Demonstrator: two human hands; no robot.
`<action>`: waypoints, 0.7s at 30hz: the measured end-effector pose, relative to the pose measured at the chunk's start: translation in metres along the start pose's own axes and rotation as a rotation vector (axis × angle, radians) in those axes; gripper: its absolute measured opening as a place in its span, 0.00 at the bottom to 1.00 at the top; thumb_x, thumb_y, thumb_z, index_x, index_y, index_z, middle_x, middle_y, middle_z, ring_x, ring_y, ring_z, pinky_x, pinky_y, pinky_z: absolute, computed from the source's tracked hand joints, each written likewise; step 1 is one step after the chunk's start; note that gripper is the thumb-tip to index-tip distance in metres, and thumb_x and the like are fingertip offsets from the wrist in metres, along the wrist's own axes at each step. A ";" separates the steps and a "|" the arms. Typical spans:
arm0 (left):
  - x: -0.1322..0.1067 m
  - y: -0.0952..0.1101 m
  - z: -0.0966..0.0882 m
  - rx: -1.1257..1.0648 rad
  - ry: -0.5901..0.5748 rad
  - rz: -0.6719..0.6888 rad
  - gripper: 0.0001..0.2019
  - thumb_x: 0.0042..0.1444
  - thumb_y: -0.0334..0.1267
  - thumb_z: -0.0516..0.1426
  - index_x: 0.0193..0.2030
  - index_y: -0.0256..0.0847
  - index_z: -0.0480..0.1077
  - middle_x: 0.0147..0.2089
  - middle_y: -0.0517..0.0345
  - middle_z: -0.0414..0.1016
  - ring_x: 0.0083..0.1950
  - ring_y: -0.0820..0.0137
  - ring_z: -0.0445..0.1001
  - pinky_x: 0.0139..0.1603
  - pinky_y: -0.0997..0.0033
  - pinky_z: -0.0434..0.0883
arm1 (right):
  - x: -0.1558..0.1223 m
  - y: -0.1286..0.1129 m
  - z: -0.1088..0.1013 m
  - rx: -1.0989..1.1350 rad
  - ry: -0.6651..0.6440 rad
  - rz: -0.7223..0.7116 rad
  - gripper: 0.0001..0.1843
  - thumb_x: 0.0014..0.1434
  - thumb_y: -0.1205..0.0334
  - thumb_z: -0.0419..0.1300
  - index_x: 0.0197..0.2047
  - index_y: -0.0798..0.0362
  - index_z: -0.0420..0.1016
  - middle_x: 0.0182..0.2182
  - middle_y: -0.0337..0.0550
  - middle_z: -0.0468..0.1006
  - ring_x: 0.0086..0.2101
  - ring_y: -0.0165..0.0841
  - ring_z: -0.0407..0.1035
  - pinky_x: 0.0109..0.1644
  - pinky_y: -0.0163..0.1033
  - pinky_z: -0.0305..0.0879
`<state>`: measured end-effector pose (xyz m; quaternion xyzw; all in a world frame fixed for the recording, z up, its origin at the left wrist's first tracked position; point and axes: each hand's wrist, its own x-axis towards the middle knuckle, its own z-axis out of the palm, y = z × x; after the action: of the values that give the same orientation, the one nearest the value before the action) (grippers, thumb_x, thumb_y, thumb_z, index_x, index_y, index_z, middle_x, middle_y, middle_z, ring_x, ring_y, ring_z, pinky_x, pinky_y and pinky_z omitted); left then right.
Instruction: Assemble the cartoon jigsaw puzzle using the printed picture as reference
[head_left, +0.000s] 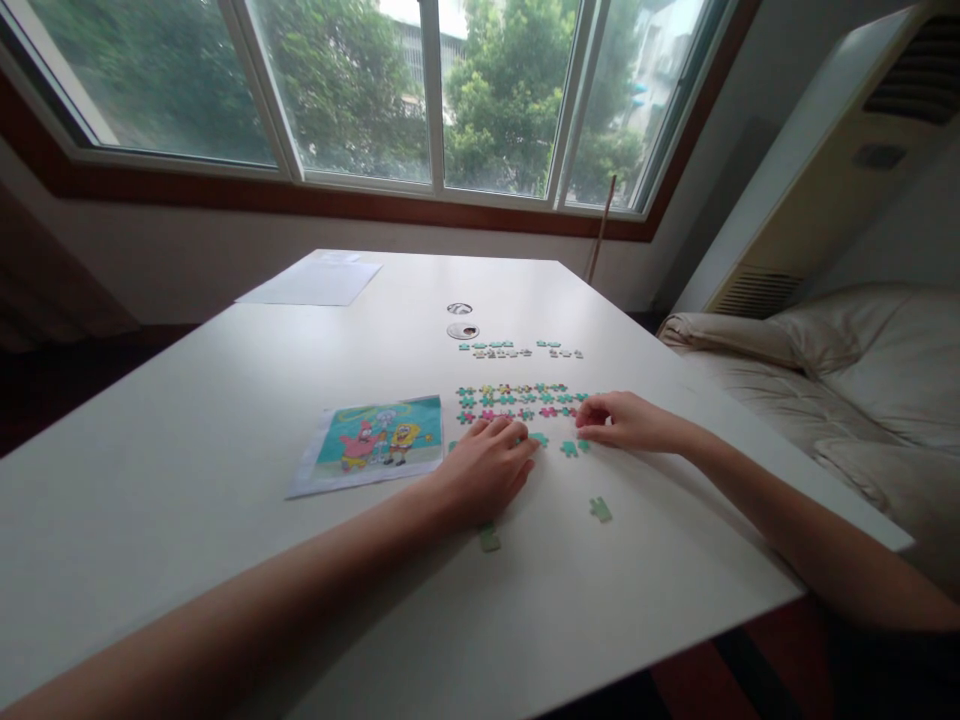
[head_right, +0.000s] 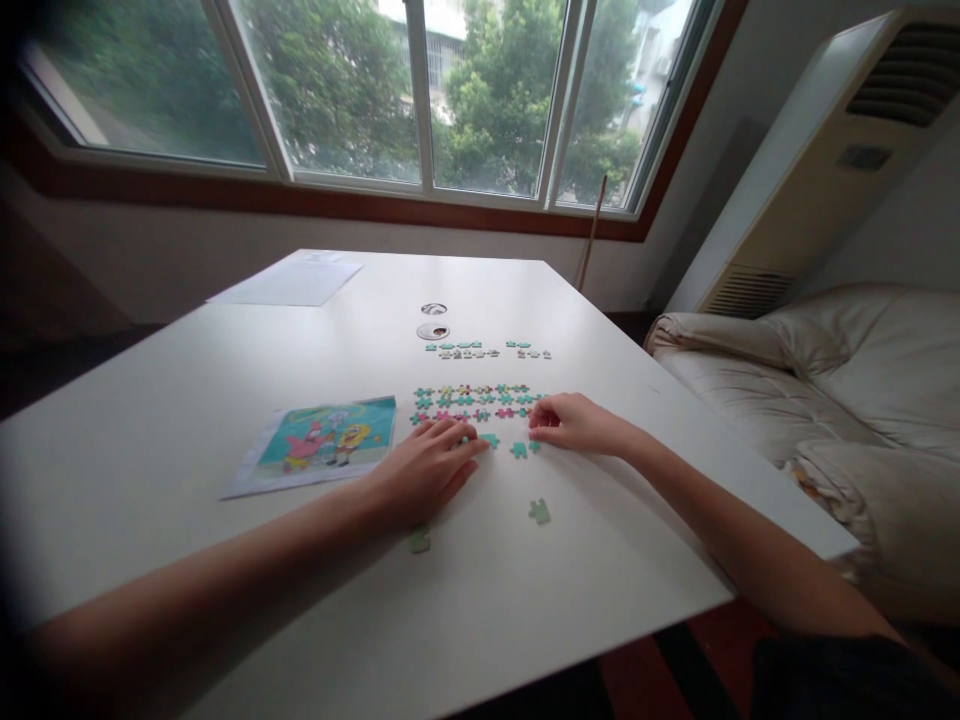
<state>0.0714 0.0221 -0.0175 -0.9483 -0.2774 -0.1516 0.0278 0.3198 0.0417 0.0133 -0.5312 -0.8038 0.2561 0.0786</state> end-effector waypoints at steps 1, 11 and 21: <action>0.000 0.000 0.000 -0.015 0.004 -0.005 0.12 0.60 0.34 0.47 0.49 0.40 0.66 0.46 0.51 0.67 0.48 0.62 0.64 0.50 0.61 0.61 | -0.001 -0.001 0.000 -0.014 -0.005 0.003 0.15 0.50 0.51 0.58 0.33 0.55 0.72 0.26 0.40 0.72 0.27 0.29 0.64 0.31 0.34 0.59; -0.001 0.001 0.001 -0.042 0.004 -0.036 0.13 0.59 0.33 0.48 0.49 0.40 0.66 0.46 0.51 0.67 0.49 0.62 0.63 0.50 0.60 0.61 | 0.001 -0.003 -0.001 0.133 -0.025 -0.051 0.15 0.46 0.52 0.61 0.29 0.55 0.68 0.24 0.37 0.69 0.25 0.27 0.61 0.28 0.32 0.57; 0.000 0.002 0.002 -0.016 0.006 -0.027 0.13 0.58 0.34 0.49 0.49 0.40 0.66 0.45 0.51 0.66 0.48 0.61 0.63 0.50 0.60 0.61 | 0.018 -0.014 0.030 0.273 0.177 -0.091 0.11 0.47 0.56 0.62 0.30 0.56 0.73 0.24 0.39 0.73 0.25 0.27 0.63 0.30 0.33 0.59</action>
<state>0.0733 0.0212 -0.0193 -0.9443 -0.2886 -0.1572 0.0192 0.2889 0.0438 -0.0085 -0.4993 -0.7747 0.3112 0.2318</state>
